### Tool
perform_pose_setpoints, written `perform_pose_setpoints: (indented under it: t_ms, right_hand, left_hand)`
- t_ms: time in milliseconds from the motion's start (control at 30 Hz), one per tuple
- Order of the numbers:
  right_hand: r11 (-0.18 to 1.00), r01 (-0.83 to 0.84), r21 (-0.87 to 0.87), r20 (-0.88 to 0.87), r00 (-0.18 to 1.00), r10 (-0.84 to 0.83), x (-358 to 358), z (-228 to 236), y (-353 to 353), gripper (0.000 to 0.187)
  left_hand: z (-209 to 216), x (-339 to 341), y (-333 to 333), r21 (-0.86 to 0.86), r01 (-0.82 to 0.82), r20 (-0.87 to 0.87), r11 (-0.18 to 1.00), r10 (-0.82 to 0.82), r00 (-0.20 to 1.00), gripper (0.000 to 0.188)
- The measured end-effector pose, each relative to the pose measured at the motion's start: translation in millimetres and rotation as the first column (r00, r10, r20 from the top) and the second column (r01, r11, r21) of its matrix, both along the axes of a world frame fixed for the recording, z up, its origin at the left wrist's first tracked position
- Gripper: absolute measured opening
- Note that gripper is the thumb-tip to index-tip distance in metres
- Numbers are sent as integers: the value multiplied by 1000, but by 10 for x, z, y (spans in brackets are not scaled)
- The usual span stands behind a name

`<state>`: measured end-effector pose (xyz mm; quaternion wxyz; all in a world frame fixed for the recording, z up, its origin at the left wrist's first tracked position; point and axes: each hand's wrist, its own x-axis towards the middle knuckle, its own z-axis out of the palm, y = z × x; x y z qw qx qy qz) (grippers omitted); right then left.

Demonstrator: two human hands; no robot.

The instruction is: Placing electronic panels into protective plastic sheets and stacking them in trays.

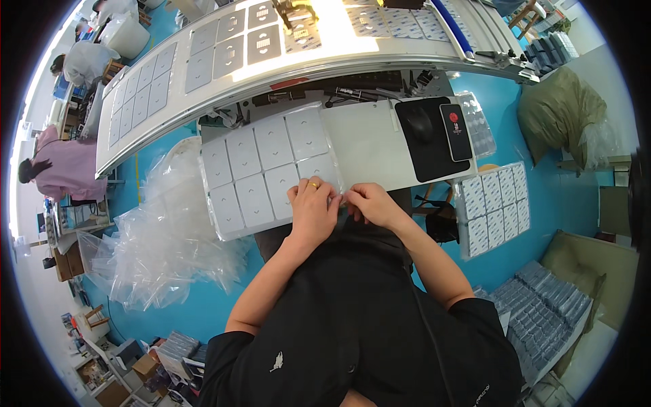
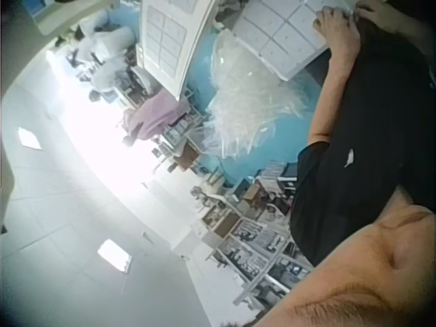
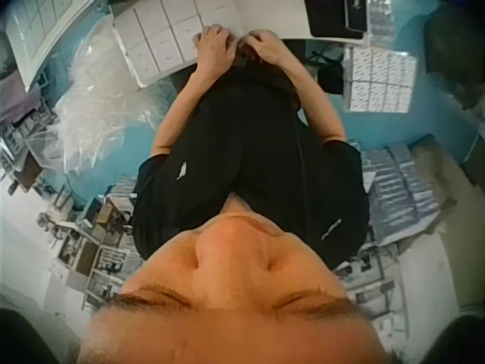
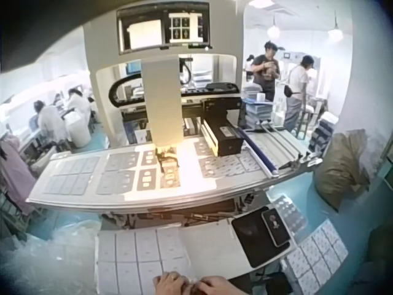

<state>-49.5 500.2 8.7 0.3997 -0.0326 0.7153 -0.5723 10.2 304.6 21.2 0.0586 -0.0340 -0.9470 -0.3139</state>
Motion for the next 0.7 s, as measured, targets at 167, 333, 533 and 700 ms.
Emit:
perform_pose_setpoints:
  t_ms: [167,333,533,700]
  right_hand:
    - [998,33,46,-101,994,-29,48,4,-54,34]
    - [999,30,30,-109,994,-27,53,15,-57,35]
    - [998,37,52,-50,998,-34,38,49,-56,34]
    - [996,67,56,-24,998,-66,35,102,-66,41]
  left_hand:
    - [85,-72,-157,10,49,14,999,-49,999,11]
    - [152,-170,-327,48,50,43,998,-52,998,15]
    - [435,-402,-519,286,-114,452,951,-29,891,14]
    - [255,-333,-477,287,-40,331,957,-60,942,24]
